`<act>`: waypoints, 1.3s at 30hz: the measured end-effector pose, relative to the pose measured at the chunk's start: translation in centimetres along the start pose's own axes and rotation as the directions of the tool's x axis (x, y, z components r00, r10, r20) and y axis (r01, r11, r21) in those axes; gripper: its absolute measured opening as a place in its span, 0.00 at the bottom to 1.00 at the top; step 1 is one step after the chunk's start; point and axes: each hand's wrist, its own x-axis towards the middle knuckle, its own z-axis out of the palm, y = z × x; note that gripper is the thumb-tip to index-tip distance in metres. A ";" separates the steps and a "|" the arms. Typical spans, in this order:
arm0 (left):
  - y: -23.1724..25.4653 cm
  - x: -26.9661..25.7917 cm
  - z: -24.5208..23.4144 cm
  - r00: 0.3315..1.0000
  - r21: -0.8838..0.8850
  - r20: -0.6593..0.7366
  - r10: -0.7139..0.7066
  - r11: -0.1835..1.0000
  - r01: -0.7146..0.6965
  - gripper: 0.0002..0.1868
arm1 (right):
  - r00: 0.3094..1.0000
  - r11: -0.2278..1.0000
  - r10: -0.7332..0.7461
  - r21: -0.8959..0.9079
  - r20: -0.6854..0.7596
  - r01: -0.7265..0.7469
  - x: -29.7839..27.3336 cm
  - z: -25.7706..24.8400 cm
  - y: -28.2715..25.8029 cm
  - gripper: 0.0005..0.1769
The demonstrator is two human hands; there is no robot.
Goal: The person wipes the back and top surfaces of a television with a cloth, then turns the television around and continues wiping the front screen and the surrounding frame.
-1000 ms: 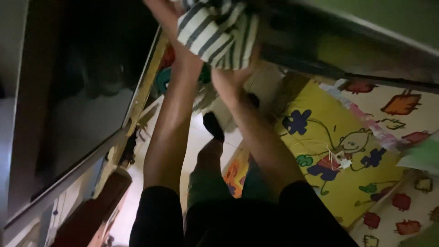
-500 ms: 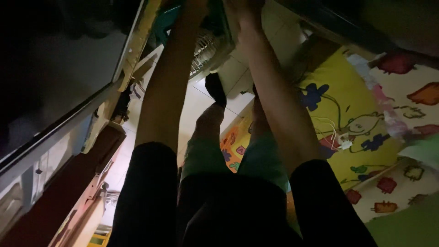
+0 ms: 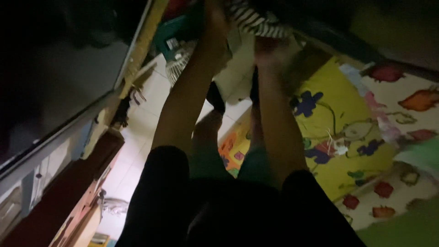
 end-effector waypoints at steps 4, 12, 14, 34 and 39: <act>-0.5 -2.5 3.8 0.999 -0.082 -0.032 -0.028 0.996 0.025 0.42 | 0.988 0.945 0.142 0.305 -0.061 -0.117 0.3 -6.4 0.0 0.32; 1.6 -8.3 12.9 0.990 -0.155 -0.142 0.011 0.987 -0.033 0.41 | 0.967 0.787 0.250 0.590 -0.037 -0.181 3.5 -18.9 -0.7 0.34; 2.5 -9.3 14.9 0.992 -0.161 -0.120 0.036 0.985 -0.056 0.41 | 0.967 0.756 0.250 0.632 -0.038 -0.171 4.4 -21.9 -1.3 0.34; -0.2 -15.2 20.2 0.948 -0.079 -0.007 0.318 0.945 -0.317 0.39 | 0.891 0.723 -0.451 -0.611 -0.063 0.323 -4.7 -13.9 -7.8 0.30; -1.4 -10.8 14.9 0.890 -0.169 -0.064 0.451 0.874 -0.455 0.34 | 0.920 0.321 -0.335 -0.893 0.203 0.314 -6.7 -10.1 -8.7 0.39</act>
